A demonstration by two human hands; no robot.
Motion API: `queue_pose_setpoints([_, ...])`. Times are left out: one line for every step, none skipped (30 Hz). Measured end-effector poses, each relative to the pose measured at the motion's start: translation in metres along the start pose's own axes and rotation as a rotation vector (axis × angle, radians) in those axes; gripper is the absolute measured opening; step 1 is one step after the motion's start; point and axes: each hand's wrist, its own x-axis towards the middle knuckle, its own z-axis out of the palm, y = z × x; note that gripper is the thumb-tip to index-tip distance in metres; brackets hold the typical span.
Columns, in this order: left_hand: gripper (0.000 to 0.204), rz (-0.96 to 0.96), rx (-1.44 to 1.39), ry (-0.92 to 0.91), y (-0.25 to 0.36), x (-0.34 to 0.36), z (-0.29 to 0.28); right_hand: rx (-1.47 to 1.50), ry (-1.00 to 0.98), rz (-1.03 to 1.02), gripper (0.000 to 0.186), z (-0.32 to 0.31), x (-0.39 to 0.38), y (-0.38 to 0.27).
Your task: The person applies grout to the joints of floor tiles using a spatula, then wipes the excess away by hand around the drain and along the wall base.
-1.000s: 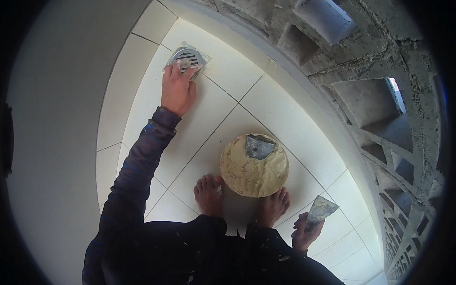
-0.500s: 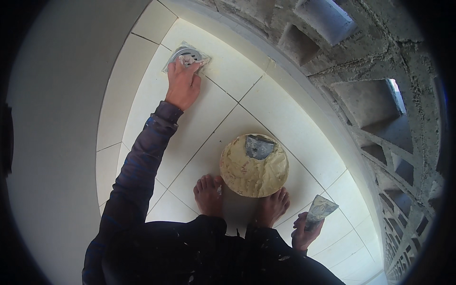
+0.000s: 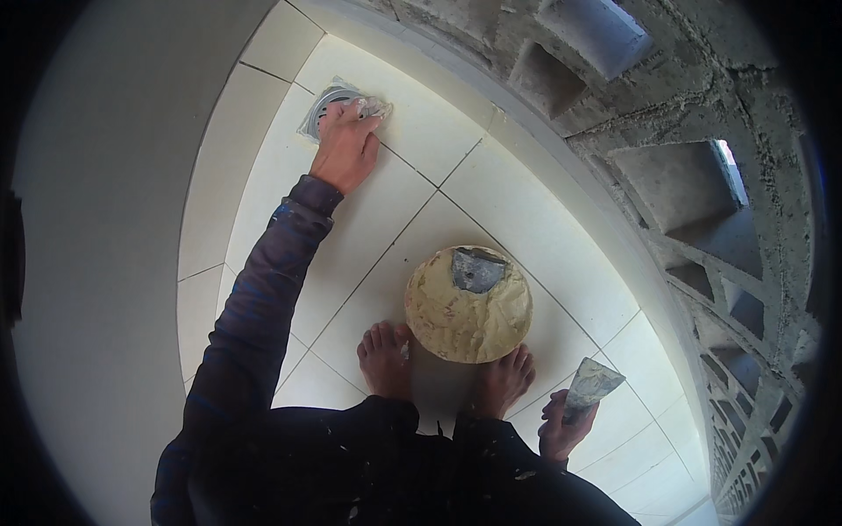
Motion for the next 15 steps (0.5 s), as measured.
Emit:
queue_pose_setpoints([0.036, 0.034, 0.048, 0.011, 0.002, 0.000, -0.001, -0.006, -0.003, -0.006, 0.023, 0.000, 0.001, 0.000])
queue_pose_setpoints([0.036, 0.034, 0.047, 0.011, 0.005, -0.001, -0.003, -0.006, -0.003, -0.006, 0.023, -0.001, 0.001, 0.000])
queue_pose_setpoints([0.041, 0.059, 0.106, -0.010, 0.007, -0.004, -0.005, -0.003, 0.004, -0.004, 0.023, -0.001, 0.001, -0.001])
queue_pose_setpoints([0.047, 0.084, 0.163, -0.032, 0.012, -0.006, -0.007, 0.001, 0.011, -0.002, 0.023, -0.001, 0.001, -0.001])
queue_pose_setpoints([0.047, 0.085, 0.163, -0.031, 0.015, -0.010, -0.007, 0.001, 0.012, -0.003, 0.023, -0.001, 0.001, -0.002])
queue_pose_setpoints([0.054, 0.088, 0.197, -0.035, 0.020, -0.013, -0.007, 0.011, 0.011, -0.005, 0.023, -0.002, 0.001, -0.002])
queue_pose_setpoints([0.061, 0.090, 0.236, -0.044, 0.024, -0.016, -0.007, 0.024, 0.006, -0.004, 0.023, 0.000, 0.002, -0.006])
queue_pose_setpoints([0.061, 0.089, 0.239, -0.046, 0.027, -0.021, -0.005, 0.026, 0.003, -0.002, 0.023, 0.004, 0.003, -0.009])
queue_pose_setpoints([0.065, 0.083, 0.282, -0.047, 0.028, -0.028, -0.001, 0.018, 0.009, -0.007, 0.023, 0.008, 0.002, -0.013])
queue_pose_setpoints([0.069, 0.079, 0.321, -0.043, 0.031, -0.032, -0.001, 0.013, 0.015, -0.012, 0.024, 0.009, 0.001, -0.015])
queue_pose_setpoints([0.069, 0.080, 0.320, -0.042, 0.033, -0.037, -0.002, 0.008, 0.021, -0.017, 0.024, 0.010, 0.001, -0.017])
queue_pose_setpoints([0.071, 0.054, 0.304, -0.056, 0.035, -0.041, -0.003, -0.015, 0.008, -0.017, 0.025, 0.009, 0.001, -0.018])
queue_pose_setpoints([0.073, 0.030, 0.285, -0.070, 0.038, -0.044, -0.006, -0.029, 0.004, -0.017, 0.025, 0.008, 0.001, -0.018])
queue_pose_setpoints([0.073, 0.031, 0.282, -0.070, 0.040, -0.045, -0.009, -0.043, 0.001, -0.017, 0.026, 0.007, 0.001, -0.018])
queue_pose_setpoints([0.072, 0.007, 0.229, -0.045, 0.042, -0.045, -0.012, -0.022, 0.009, -0.010, 0.025, 0.006, 0.001, -0.018])
